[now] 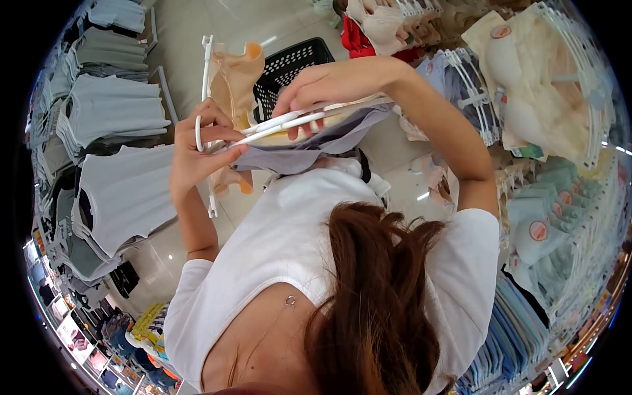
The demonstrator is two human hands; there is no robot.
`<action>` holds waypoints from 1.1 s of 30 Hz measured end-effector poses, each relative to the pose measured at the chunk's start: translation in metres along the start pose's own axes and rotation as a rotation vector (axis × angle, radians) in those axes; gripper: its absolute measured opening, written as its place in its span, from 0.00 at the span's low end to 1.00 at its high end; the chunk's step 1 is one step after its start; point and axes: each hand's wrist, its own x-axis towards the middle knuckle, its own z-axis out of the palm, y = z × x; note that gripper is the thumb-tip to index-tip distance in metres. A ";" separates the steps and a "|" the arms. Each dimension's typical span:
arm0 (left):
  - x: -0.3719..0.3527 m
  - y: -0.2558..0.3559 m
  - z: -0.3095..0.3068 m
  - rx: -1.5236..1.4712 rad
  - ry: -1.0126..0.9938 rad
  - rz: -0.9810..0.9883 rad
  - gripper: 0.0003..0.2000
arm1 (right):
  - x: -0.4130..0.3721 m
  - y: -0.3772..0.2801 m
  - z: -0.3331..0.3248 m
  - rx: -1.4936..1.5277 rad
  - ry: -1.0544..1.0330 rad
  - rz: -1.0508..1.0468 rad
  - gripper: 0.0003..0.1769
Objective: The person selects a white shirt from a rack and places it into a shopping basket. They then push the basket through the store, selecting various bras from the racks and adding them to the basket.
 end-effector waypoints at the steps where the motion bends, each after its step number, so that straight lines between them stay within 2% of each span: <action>1: -0.001 -0.003 0.001 -0.012 -0.013 -0.016 0.12 | -0.005 -0.004 -0.001 0.002 -0.002 0.001 0.22; 2: -0.001 -0.007 0.002 -0.012 -0.013 -0.018 0.12 | -0.011 -0.008 -0.001 0.082 0.011 0.050 0.23; 4: -0.002 -0.017 0.002 -0.068 0.016 -0.012 0.20 | -0.014 -0.010 -0.004 0.159 0.012 0.157 0.27; 5: -0.004 -0.019 0.001 -0.067 0.017 -0.011 0.20 | -0.016 -0.009 -0.004 0.158 0.012 0.156 0.27; 7: -0.010 -0.025 -0.005 -0.149 0.185 -0.079 0.29 | -0.024 -0.001 -0.001 0.417 0.163 0.109 0.29; 8: -0.016 -0.036 -0.011 -0.158 0.210 -0.059 0.33 | -0.029 0.007 -0.009 0.411 0.167 0.062 0.31; 9: -0.018 -0.039 -0.016 -0.159 0.209 -0.061 0.33 | -0.035 0.011 -0.010 0.413 0.166 0.064 0.31; 11: -0.022 -0.041 -0.023 -0.190 0.423 -0.116 0.35 | -0.042 0.017 -0.012 0.106 0.304 -0.139 0.32; 13: -0.018 -0.040 -0.016 -0.257 0.462 -0.126 0.33 | -0.033 0.023 -0.008 0.012 0.346 -0.177 0.30; 15: -0.008 -0.041 0.003 -0.242 0.422 -0.054 0.30 | -0.014 0.018 -0.001 -0.760 0.684 -0.138 0.20; 16: -0.002 -0.037 0.015 -0.242 0.422 -0.055 0.30 | -0.002 0.031 -0.004 -0.763 0.795 -0.198 0.15; 17: 0.004 -0.032 0.030 -0.182 0.432 -0.053 0.30 | 0.005 0.029 -0.010 -0.763 0.796 -0.197 0.15; 19: 0.018 -0.023 0.052 -0.125 0.441 -0.051 0.29 | 0.014 0.019 -0.018 -0.758 0.861 0.095 0.15; 21: 0.033 -0.019 0.066 -0.084 0.503 -0.089 0.31 | 0.023 0.013 -0.015 -0.774 0.859 0.070 0.17; 23: 0.046 -0.018 0.077 0.044 0.460 -0.151 0.35 | 0.036 0.016 -0.008 -0.683 0.771 -0.305 0.20; 25: 0.055 -0.010 0.087 0.007 0.500 -0.142 0.38 | 0.040 0.012 -0.002 -0.575 0.636 -0.430 0.27; 27: 0.061 0.002 0.085 0.173 0.585 -0.164 0.42 | 0.029 -0.006 -0.003 -0.582 0.498 -0.276 0.27; 28: 0.062 0.003 0.081 0.205 0.565 -0.166 0.45 | 0.031 -0.004 -0.006 -0.580 0.498 -0.273 0.27; 31: 0.061 0.002 0.080 0.215 0.551 -0.162 0.43 | 0.047 0.007 -0.019 -0.559 0.493 -0.226 0.27; 33: 0.061 0.000 0.077 0.238 0.548 -0.159 0.41 | 0.063 0.008 -0.020 -0.597 0.358 -0.147 0.30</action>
